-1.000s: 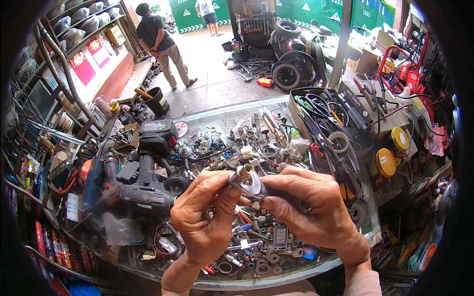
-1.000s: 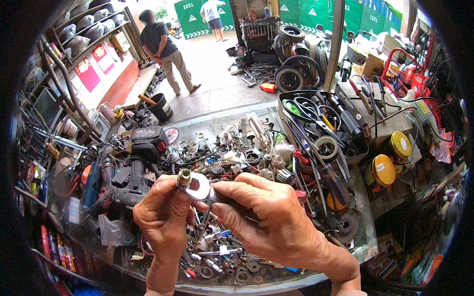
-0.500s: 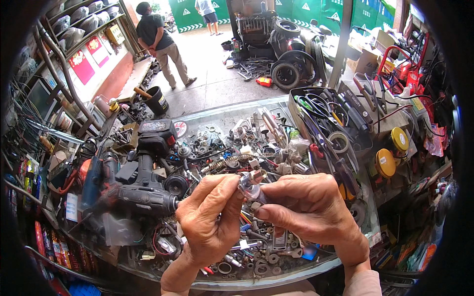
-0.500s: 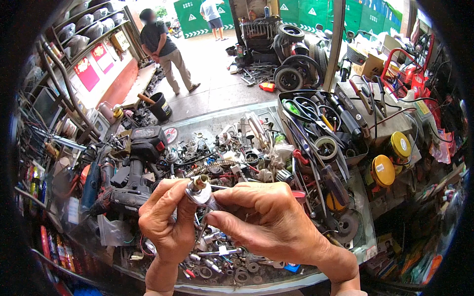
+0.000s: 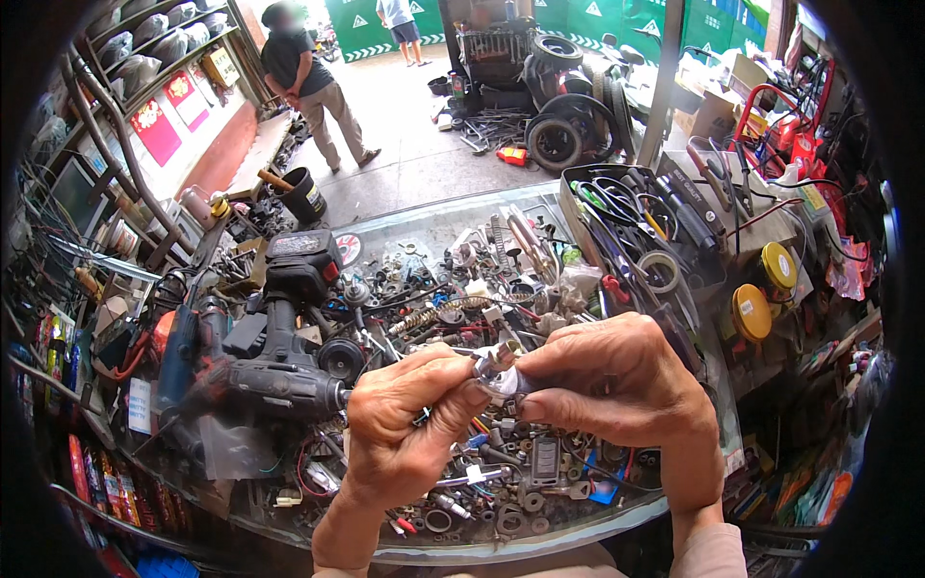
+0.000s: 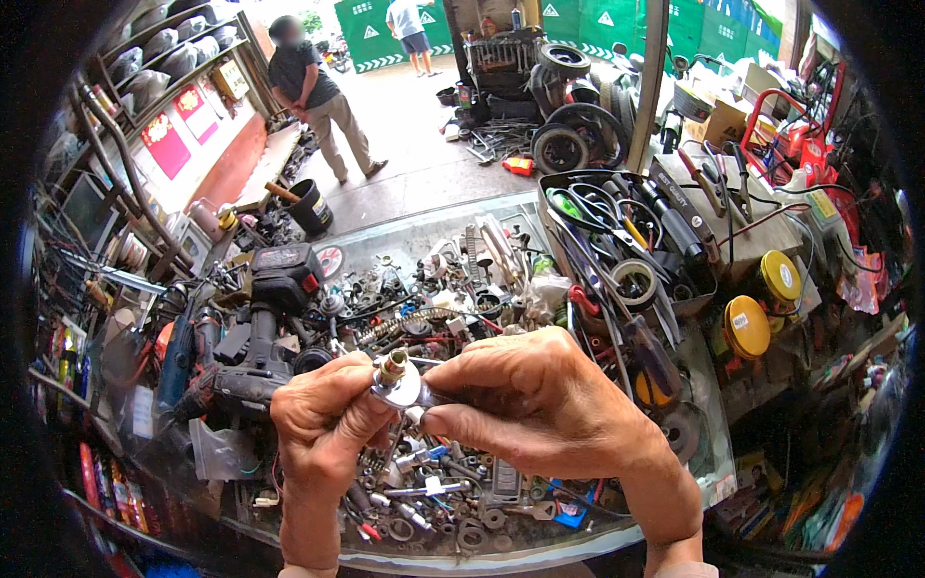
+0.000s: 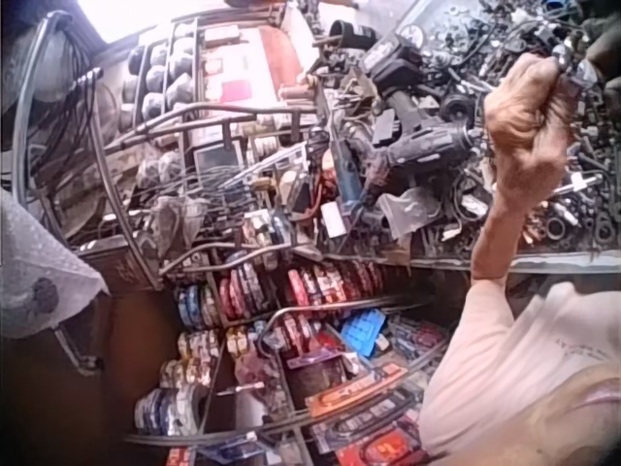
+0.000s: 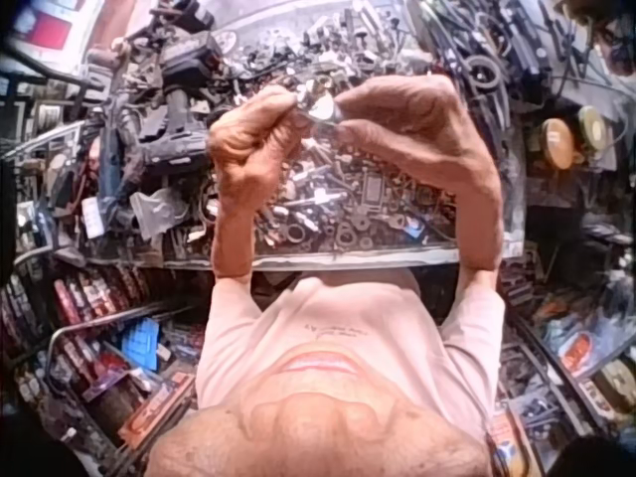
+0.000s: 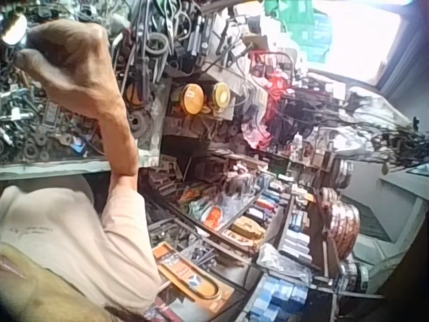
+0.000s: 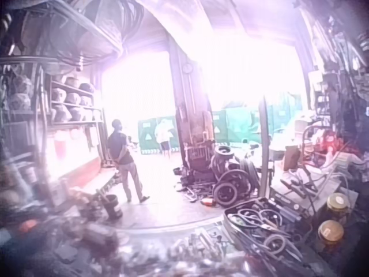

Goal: The person assembles small mechanical components on a cluttered workbench. They use a screwdriver to manipulate a small metal piece and a wrench to tighten a nut onto a bolt. The person repeatedly handles and adjusts these small parts throughout the clip.

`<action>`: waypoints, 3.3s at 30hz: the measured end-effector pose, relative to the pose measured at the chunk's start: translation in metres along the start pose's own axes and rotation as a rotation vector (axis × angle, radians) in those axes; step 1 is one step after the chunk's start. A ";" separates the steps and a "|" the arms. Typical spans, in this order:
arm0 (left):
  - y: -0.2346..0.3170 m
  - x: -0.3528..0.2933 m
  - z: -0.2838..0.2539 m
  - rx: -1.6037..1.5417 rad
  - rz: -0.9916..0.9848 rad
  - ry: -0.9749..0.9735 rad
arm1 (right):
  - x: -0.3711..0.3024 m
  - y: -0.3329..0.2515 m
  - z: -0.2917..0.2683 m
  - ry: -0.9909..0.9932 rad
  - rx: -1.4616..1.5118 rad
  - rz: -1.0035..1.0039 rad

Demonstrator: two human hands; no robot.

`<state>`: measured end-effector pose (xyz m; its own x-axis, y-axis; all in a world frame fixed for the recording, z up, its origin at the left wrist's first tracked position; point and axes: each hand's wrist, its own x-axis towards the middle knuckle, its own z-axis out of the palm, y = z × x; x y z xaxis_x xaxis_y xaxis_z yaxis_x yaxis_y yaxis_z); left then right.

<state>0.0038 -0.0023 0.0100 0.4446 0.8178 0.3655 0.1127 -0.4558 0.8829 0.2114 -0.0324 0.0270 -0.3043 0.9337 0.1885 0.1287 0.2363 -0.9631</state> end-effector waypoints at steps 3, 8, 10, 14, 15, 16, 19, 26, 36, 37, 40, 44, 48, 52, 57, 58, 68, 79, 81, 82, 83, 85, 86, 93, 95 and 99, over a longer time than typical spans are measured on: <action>0.000 -0.001 0.002 -0.120 -0.068 -0.002 | 0.000 0.003 -0.002 -0.012 -0.040 -0.021; 0.001 -0.002 0.004 -0.219 -0.142 0.009 | 0.000 0.006 -0.003 -0.010 -0.117 -0.108; 0.002 -0.002 0.005 -0.240 -0.163 0.033 | -0.001 0.007 -0.003 -0.009 -0.126 -0.106; 0.004 0.000 0.009 -0.126 -0.123 0.178 | -0.001 0.009 0.001 0.030 -0.083 -0.033; 0.003 0.001 0.010 -0.055 -0.094 0.229 | -0.001 0.008 0.002 0.044 -0.066 0.006; -0.001 0.001 0.007 0.044 -0.046 0.295 | -0.003 0.008 0.000 0.041 -0.124 -0.008; 0.007 -0.002 -0.007 0.013 -0.070 0.372 | -0.001 0.002 -0.004 0.063 -0.143 -0.028; 0.014 -0.003 -0.005 -0.522 -0.307 0.040 | -0.003 0.007 -0.005 0.138 0.328 0.132; -0.002 -0.004 -0.014 -0.827 -0.384 -0.315 | -0.004 -0.004 -0.017 -0.076 0.163 -0.039; -0.004 -0.004 -0.013 -0.847 -0.376 -0.326 | -0.005 -0.004 -0.018 -0.100 0.161 -0.039; -0.007 -0.006 -0.014 -0.875 -0.410 -0.363 | -0.002 0.003 -0.020 -0.182 0.093 -0.125; -0.014 0.002 -0.015 -0.862 -0.276 -0.555 | -0.003 -0.002 -0.025 -0.253 0.045 -0.176; -0.006 -0.003 -0.006 -0.745 -0.273 -0.269 | -0.006 -0.001 -0.022 -0.163 0.077 -0.108; -0.004 -0.001 -0.003 -0.577 -0.249 -0.151 | -0.005 0.000 -0.016 -0.072 0.138 -0.020; -0.004 0.000 -0.003 -0.530 -0.207 -0.141 | -0.006 -0.002 -0.013 -0.056 0.135 -0.017; -0.004 0.000 -0.004 -0.577 -0.228 -0.160 | -0.006 -0.003 -0.013 -0.053 0.132 -0.017; -0.009 -0.001 -0.004 -0.901 -0.341 -0.249 | -0.005 -0.002 -0.014 -0.072 0.139 -0.026; -0.005 0.001 0.002 -0.509 -0.157 -0.132 | -0.007 -0.001 -0.011 0.012 0.152 0.030; -0.005 0.001 -0.001 -0.612 -0.192 -0.187 | -0.006 -0.001 -0.014 -0.017 0.103 -0.019; -0.005 0.001 -0.002 -0.663 -0.210 -0.215 | -0.006 -0.002 -0.015 -0.035 0.123 -0.036; -0.007 0.000 -0.002 -0.715 -0.222 -0.240 | -0.006 -0.001 -0.015 -0.050 0.143 -0.050; -0.013 0.000 -0.001 -0.818 -0.246 -0.290 | -0.006 -0.002 -0.017 -0.082 0.156 -0.052; -0.015 -0.001 -0.001 -0.858 -0.252 -0.306 | -0.005 -0.003 -0.018 -0.099 0.150 -0.041; -0.012 -0.002 0.007 -0.683 -0.222 -0.169 | -0.004 0.003 -0.017 -0.075 0.064 -0.067; -0.011 0.000 0.010 -0.452 -0.139 -0.071 | -0.005 0.003 -0.012 -0.022 0.109 0.020; -0.016 -0.001 0.016 -0.123 0.021 0.054 | -0.003 0.008 -0.008 0.013 0.133 0.052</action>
<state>0.0152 -0.0018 -0.0090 0.3970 0.8276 0.3968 -0.0077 -0.4293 0.9031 0.2206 -0.0312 0.0205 -0.2878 0.9474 0.1397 0.0175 0.1511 -0.9884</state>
